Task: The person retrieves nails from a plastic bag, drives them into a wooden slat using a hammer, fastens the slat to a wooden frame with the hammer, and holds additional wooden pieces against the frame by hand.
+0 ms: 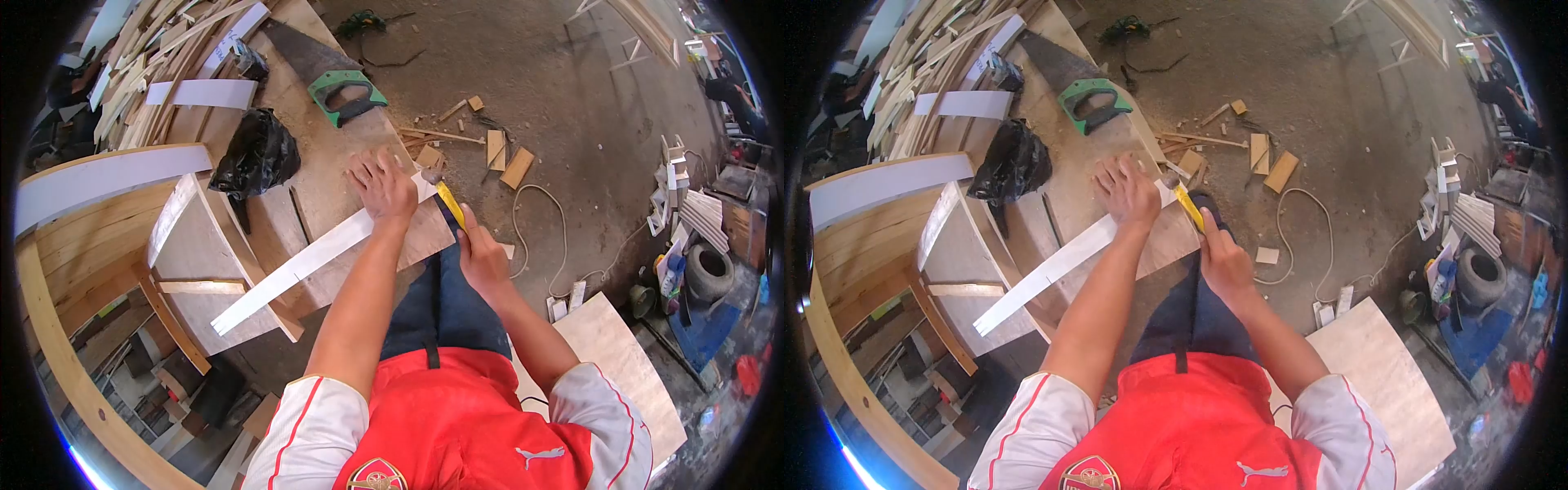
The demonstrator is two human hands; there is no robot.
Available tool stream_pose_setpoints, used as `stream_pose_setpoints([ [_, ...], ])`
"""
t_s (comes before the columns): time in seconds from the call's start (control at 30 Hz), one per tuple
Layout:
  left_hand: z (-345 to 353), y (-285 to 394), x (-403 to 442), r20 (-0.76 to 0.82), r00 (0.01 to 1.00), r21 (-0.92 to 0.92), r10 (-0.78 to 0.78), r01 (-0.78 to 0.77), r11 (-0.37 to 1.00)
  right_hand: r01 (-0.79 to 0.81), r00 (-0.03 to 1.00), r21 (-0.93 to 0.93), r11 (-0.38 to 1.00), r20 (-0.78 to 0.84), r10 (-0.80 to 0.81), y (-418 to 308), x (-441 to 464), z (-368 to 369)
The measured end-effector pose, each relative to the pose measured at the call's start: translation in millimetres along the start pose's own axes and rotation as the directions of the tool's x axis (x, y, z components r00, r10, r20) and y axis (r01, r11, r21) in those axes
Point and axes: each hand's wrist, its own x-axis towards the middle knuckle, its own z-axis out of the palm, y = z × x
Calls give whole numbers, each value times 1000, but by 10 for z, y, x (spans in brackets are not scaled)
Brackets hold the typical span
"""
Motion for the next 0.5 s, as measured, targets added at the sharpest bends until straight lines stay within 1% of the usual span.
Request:
stream_pose_setpoints([
  [0.03,4,-2,11,-4,1000,-2,3,-3,1000,-16,999,-27,1000,30,17,15,39,16],
  [0.13,-6,-19,25,21,1000,2,-5,5,1000,11,995,103,995,-101,-1,-91,52,-121],
  [0.23,-7,-22,17,28,1000,8,-8,8,1000,76,984,108,991,-169,-57,-36,24,-39],
  [0.33,18,-13,4,14,1000,-6,-8,8,1000,-32,999,-10,999,22,32,73,29,84],
  [0.37,35,-17,30,3,1000,-13,-12,12,1000,-12,999,28,1000,-34,13,106,42,89],
  [0.43,-22,-7,20,45,999,-14,-16,16,1000,20,992,103,994,-129,-7,39,27,-6],
  [0.5,-40,-7,48,60,998,-20,-26,28,999,98,980,118,988,-184,-75,72,13,42],
])
